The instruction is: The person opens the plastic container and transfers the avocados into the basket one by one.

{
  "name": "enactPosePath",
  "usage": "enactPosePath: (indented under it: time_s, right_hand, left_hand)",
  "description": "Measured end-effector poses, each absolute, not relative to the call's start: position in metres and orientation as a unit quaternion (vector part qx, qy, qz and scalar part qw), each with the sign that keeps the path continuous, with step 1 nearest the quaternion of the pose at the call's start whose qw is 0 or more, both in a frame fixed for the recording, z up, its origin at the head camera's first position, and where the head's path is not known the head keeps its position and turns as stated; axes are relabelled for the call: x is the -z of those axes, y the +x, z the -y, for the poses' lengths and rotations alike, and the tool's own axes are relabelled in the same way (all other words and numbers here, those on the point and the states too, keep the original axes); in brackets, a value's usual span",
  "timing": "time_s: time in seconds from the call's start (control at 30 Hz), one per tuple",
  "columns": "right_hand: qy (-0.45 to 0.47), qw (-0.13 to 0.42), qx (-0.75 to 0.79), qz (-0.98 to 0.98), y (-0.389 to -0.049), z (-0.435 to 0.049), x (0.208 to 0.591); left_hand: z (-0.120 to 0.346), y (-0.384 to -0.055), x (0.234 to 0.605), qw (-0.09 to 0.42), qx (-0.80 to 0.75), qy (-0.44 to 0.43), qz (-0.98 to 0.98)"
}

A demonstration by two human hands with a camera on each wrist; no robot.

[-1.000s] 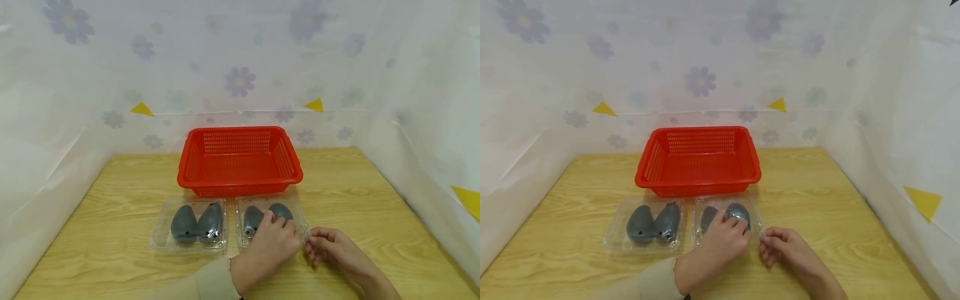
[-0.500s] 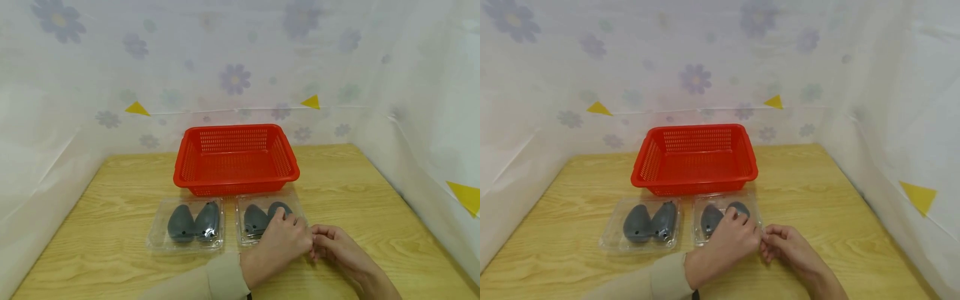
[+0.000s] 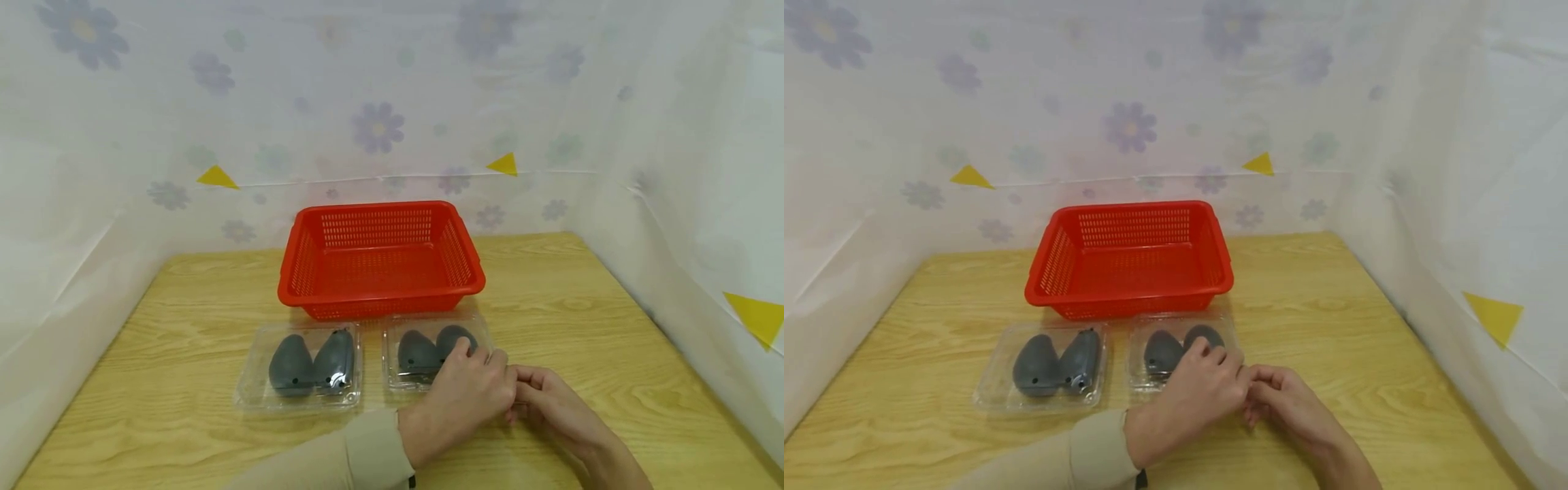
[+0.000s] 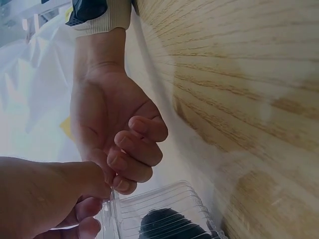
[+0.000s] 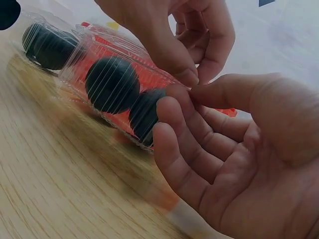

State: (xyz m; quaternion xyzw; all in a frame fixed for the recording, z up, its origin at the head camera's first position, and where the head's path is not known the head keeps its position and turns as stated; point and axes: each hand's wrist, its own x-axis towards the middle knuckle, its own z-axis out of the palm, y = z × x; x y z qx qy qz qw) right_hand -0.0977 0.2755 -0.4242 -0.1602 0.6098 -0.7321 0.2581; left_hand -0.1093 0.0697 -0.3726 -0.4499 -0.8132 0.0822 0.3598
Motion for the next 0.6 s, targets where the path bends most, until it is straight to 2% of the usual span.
enactPosePath:
  time_s: [0.27, 0.6]
  right_hand:
    - [-0.143, 0.261, 0.729, -0.617, -0.097, -0.2742, 0.4229]
    - [-0.127, 0.278, 0.755, -0.58, -0.0953, -0.2716, 0.4241]
  left_hand:
    - [-0.0714, -0.1108, 0.3743, 0.383, -0.088, -0.448, 0.803]
    - [-0.0726, -0.1108, 0.3757, 0.358, -0.104, -0.464, 0.803]
